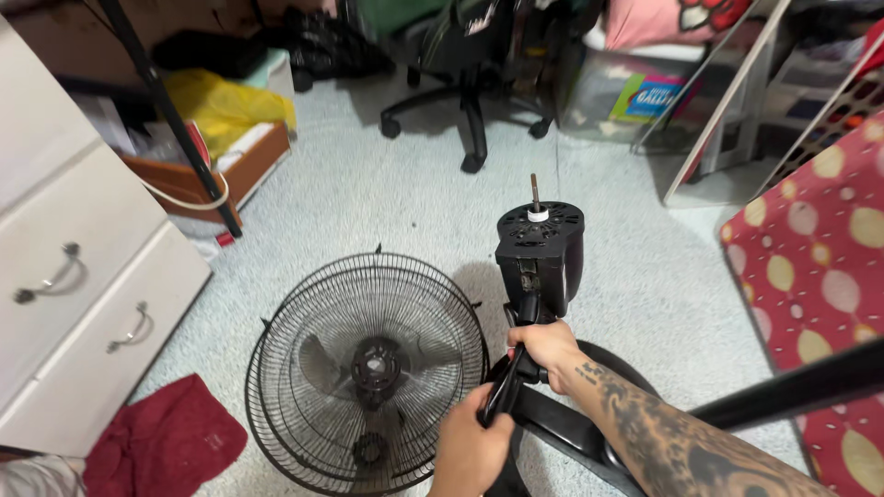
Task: The person disassembles a standing fan by removing the front grille, fan blades, and motor housing. They use a screwdriver to detach the fan head from the stand, leaving the components separated on the floor.
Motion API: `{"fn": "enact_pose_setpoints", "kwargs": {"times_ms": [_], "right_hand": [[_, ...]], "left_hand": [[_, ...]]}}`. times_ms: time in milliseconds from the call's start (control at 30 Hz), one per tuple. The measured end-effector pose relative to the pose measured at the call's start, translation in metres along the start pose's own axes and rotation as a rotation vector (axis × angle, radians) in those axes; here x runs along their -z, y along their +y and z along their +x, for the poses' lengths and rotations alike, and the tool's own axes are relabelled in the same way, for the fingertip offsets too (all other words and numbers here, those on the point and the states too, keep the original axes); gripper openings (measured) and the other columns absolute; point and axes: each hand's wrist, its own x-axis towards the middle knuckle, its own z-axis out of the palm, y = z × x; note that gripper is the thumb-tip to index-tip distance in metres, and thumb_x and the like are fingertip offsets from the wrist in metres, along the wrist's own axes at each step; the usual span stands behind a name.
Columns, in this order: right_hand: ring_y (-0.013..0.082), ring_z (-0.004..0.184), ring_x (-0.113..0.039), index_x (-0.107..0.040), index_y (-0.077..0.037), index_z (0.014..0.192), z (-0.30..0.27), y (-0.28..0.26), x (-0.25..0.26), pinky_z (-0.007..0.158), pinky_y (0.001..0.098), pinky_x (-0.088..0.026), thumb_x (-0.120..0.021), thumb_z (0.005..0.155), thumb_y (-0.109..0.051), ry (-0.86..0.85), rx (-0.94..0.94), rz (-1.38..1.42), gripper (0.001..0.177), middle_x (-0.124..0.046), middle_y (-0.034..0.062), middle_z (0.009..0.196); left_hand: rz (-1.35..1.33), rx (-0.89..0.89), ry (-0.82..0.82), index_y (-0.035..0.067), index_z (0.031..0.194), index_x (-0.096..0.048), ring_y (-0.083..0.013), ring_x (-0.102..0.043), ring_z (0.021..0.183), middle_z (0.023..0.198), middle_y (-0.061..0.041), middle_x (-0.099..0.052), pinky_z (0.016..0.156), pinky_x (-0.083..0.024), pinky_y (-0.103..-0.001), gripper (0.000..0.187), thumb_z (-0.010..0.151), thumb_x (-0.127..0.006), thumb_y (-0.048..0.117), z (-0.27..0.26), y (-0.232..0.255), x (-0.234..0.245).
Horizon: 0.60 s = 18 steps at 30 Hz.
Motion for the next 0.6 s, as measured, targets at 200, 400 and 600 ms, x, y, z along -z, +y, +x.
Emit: {"fn": "enact_pose_setpoints", "kwargs": {"times_ms": [200,400,600], "right_hand": [[0.0261,0.057,-0.068,-0.068,0.009,0.079,0.088,0.051,-0.009,0.054,0.0393,-0.057,-0.077,0.071,0.004,0.016,-0.036,-0.110,0.013,-0.070,0.0176,0.072],[0.0266,0.059,-0.069,-0.071,0.013,0.083,0.151,0.085,-0.022,0.055,0.0400,-0.057,-0.078,0.075,0.003,-0.007,-0.127,-0.200,0.015,-0.071,0.0191,0.074],[0.0297,0.062,-0.070,-0.072,0.016,0.084,0.189,0.101,-0.038,0.057,0.0408,-0.057,-0.075,0.078,0.002,0.054,-0.193,-0.217,0.015,-0.073,0.0211,0.077]], "left_hand": [[0.176,0.361,-0.014,0.016,0.123,-0.072,-0.0191,-0.071,0.115,0.118,-0.006,-0.076,0.102,-0.053,-0.033,0.045,0.081,-0.080,0.028,0.028,-0.050,0.005],[0.252,0.510,-0.177,0.022,0.122,-0.071,-0.0175,-0.075,0.110,0.118,-0.001,-0.076,0.105,-0.054,-0.033,0.040,0.083,-0.078,0.023,0.047,-0.083,0.022],[0.330,0.372,-0.042,0.025,0.111,-0.078,-0.0109,-0.078,0.103,0.101,0.002,-0.082,0.097,-0.059,-0.030,0.041,0.077,-0.065,0.005,0.055,-0.123,0.034]]}}
